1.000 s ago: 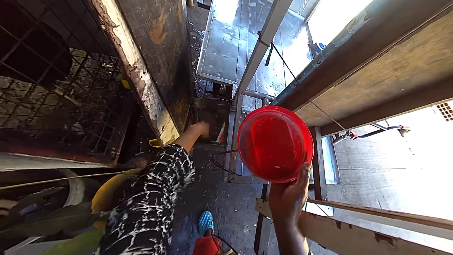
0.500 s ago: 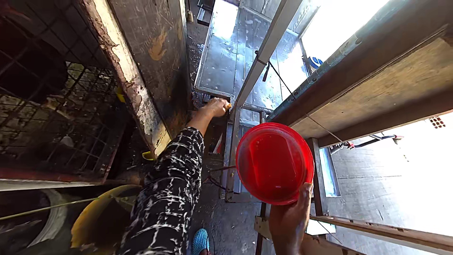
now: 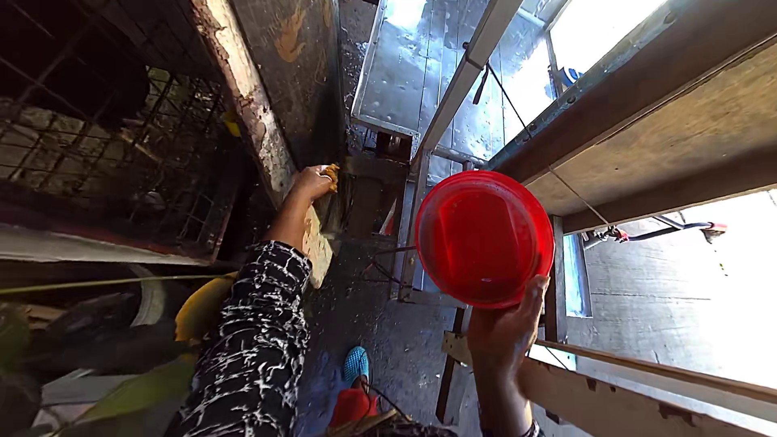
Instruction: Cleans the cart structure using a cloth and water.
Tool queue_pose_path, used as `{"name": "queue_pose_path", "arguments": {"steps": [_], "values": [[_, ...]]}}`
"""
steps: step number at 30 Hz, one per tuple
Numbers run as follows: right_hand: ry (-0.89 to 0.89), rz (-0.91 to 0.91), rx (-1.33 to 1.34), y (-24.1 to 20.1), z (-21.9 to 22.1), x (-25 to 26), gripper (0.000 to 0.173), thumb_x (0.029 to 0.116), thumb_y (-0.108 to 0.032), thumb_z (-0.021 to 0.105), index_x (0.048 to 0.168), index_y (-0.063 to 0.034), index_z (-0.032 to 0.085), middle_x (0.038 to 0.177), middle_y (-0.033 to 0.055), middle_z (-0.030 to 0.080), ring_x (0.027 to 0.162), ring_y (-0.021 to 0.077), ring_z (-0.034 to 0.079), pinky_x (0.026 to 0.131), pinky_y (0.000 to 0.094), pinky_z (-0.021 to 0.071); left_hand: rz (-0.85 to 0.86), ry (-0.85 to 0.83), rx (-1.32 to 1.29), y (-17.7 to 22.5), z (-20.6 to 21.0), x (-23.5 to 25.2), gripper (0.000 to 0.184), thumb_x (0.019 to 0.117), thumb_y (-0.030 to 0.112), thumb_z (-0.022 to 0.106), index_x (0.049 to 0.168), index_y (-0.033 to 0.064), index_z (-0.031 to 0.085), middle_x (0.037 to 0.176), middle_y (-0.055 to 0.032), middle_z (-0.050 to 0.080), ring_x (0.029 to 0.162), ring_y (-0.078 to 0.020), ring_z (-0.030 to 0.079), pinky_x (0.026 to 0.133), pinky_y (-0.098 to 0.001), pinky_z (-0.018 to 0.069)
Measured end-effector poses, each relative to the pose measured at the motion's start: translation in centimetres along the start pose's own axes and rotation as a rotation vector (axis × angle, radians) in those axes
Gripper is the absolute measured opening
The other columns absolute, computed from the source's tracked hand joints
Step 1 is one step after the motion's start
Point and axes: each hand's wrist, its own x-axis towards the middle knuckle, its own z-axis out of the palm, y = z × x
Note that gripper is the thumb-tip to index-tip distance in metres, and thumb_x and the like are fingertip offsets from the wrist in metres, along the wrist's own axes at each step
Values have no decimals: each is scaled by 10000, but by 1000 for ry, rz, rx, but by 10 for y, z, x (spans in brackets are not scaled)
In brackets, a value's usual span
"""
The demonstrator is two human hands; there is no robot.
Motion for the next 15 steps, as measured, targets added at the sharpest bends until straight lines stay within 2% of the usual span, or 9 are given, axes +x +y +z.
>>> {"name": "queue_pose_path", "arguments": {"steps": [2,5,8,10,11,12,13,15], "values": [[-11,-10,-8,0,0,2,518,1094,-269,248,1579,-107,168,1400,90,478,1272,137,542,1065,341,487,-83,2,-106,-20,0,-31,361,1051,99,507,1379,-26,590,1359,-297,595,1299,-433,550,1098,-617,395],[-2,-10,-5,-1,0,4,517,1104,-266,233,1587,-98,157,1432,106,456,1304,162,519,1087,362,469,-197,55,-206,-41,4,-81,381,1056,130,511,1374,-72,560,1360,-330,569,1292,-453,536,1078,-630,400],[0,-11,9,0,2,6,507,1111,-269,227,1591,-121,155,1446,97,450,1312,168,516,1083,369,475,-234,320,-431,-47,40,-123,393,1051,118,460,1381,-79,544,1337,-313,581,1245,-404,565,1045,-585,442],[-1,-10,5,1,3,6,498,1112,-268,216,1589,-135,165,1439,93,458,1305,170,524,1066,377,491,-255,515,-700,-39,75,-134,468,1055,109,439,1487,-68,408,1424,-279,523,1298,-334,539,1085,-500,446],[-6,-9,4,2,3,6,490,1113,-261,208,1584,-135,167,1434,91,459,1303,167,522,1067,375,489,-269,593,-855,-33,92,-133,486,1054,99,440,1511,-41,350,1423,-245,514,1275,-287,548,1068,-451,471],[-6,-8,4,2,3,6,477,1116,-253,204,1577,-133,175,1420,90,466,1295,163,526,1063,369,490,-272,651,-989,-26,107,-130,462,1050,89,440,1492,-14,350,1357,-205,531,1187,-243,579,1000,-414,518],[-4,-4,3,2,2,6,470,1120,-246,203,1577,-140,178,1416,89,471,1292,160,530,1059,362,493,-280,675,-1099,-18,121,-128,385,1058,96,432,1428,-8,413,1247,-178,557,1061,-219,596,903,-403,545],[8,1,12,4,1,7,444,1127,-245,209,1564,-160,201,1396,81,486,1275,162,543,1042,361,505,-284,527,-1288,-2,142,-137,345,1110,195,375,1359,-16,487,1153,-164,591,958,-207,595,831,-398,544]]}}
